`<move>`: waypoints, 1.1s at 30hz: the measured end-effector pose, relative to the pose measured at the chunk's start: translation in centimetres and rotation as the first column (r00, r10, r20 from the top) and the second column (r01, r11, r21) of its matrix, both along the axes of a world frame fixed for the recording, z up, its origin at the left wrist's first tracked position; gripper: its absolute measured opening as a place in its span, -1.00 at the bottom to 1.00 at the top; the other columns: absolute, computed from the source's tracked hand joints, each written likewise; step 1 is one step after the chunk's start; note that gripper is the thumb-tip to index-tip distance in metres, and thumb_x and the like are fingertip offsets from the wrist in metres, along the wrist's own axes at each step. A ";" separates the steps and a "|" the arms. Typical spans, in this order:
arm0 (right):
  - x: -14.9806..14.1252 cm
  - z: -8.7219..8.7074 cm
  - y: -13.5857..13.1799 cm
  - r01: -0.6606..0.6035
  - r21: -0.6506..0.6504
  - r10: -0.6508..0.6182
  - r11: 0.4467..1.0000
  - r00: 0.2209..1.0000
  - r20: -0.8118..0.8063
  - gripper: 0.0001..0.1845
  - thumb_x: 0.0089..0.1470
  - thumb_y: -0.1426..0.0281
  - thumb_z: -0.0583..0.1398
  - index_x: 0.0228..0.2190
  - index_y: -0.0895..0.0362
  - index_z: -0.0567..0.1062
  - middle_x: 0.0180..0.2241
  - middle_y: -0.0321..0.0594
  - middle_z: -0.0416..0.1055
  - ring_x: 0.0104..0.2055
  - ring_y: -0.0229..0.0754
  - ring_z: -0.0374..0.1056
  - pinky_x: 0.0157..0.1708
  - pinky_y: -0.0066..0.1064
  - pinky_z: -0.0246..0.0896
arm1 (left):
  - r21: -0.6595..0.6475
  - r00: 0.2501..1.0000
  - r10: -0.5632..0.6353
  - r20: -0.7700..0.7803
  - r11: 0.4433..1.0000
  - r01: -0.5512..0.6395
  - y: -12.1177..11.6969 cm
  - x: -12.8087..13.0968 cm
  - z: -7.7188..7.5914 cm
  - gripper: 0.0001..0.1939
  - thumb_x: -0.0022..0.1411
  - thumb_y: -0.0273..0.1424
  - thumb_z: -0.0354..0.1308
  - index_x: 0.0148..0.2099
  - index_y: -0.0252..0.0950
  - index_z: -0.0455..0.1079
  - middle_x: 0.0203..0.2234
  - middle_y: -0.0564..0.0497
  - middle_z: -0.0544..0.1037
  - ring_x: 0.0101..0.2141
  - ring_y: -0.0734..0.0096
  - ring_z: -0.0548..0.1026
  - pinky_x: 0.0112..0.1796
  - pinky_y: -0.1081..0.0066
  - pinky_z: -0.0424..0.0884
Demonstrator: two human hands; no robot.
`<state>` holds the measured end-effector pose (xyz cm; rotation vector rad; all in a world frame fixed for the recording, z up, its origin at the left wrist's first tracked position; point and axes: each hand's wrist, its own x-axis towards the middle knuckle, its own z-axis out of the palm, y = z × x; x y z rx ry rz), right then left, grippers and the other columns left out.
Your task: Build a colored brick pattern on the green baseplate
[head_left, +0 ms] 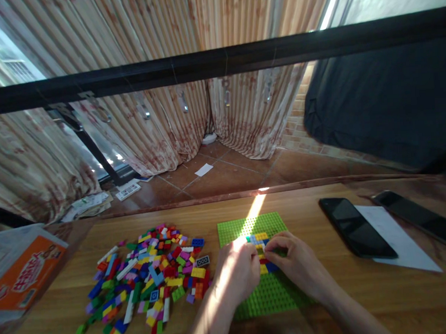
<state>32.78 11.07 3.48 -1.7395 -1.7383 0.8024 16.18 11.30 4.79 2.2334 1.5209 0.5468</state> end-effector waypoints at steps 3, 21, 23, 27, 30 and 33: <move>-0.2 0.2 0.0 0.019 -0.012 -0.019 1.000 1.000 -0.004 -0.88 -0.10 0.39 0.19 -0.52 0.08 0.55 -0.34 -0.21 0.43 -0.25 -0.11 0.37 -0.20 -0.31 0.21 | -0.031 0.999 0.024 0.033 0.999 -0.023 0.1 0.1 -0.3 -0.79 0.08 -0.47 0.02 -0.59 -0.31 0.31 -0.59 0.09 0.35 -0.54 0.54 0.21 -0.51 0.45 -0.04; 0.1 -0.4 0.2 0.016 0.011 -0.015 1.000 0.998 -0.060 -0.88 -0.12 0.39 0.19 -0.54 0.09 0.56 -0.37 -0.20 0.46 -0.29 -0.11 0.38 -0.22 -0.30 0.26 | -0.268 0.980 0.193 0.042 0.947 -0.175 1.1 1.0 -0.7 -0.82 -0.03 -0.48 0.08 -0.53 -0.32 0.51 -0.66 0.04 0.47 -0.57 0.46 0.34 -0.55 0.48 0.11; 0.0 -0.5 0.2 0.015 0.025 -0.014 1.000 0.998 -0.054 -0.87 -0.13 0.40 0.19 -0.55 0.09 0.56 -0.38 -0.20 0.46 -0.29 -0.12 0.39 -0.23 -0.31 0.26 | -0.253 0.980 0.193 0.046 0.951 -0.176 1.1 1.1 -1.1 -0.82 -0.03 -0.48 0.08 -0.54 -0.31 0.50 -0.66 0.04 0.46 -0.58 0.47 0.33 -0.56 0.48 0.09; -0.1 -0.4 0.2 0.011 0.032 -0.010 0.999 1.000 -0.029 -0.87 -0.14 0.41 0.19 -0.55 0.10 0.57 -0.38 -0.20 0.47 -0.28 -0.11 0.39 -0.22 -0.31 0.25 | -0.232 0.976 0.210 0.052 0.953 -0.193 1.1 1.1 -1.6 -0.83 -0.05 -0.49 0.07 -0.55 -0.32 0.48 -0.67 0.05 0.44 -0.59 0.49 0.30 -0.58 0.48 0.03; -0.2 0.0 0.2 0.011 0.019 -0.010 1.000 0.999 -0.030 -0.88 -0.14 0.40 0.19 -0.56 0.10 0.57 -0.37 -0.19 0.48 -0.29 -0.11 0.39 -0.23 -0.31 0.25 | -0.243 0.975 0.215 0.053 0.950 -0.196 1.1 1.0 -1.3 -0.84 -0.07 -0.49 0.07 -0.56 -0.32 0.48 -0.69 0.06 0.43 -0.60 0.50 0.28 -0.58 0.47 0.01; 0.2 0.2 0.3 -0.004 0.004 0.005 1.000 0.997 -0.080 -0.86 -0.12 0.35 0.20 -0.56 0.09 0.57 -0.38 -0.20 0.49 -0.29 -0.11 0.40 -0.23 -0.32 0.25 | -0.268 0.975 0.210 0.069 0.945 -0.184 0.8 0.8 -0.9 -0.84 -0.05 -0.46 0.09 -0.55 -0.31 0.48 -0.69 0.08 0.41 -0.61 0.50 0.28 -0.58 0.47 0.01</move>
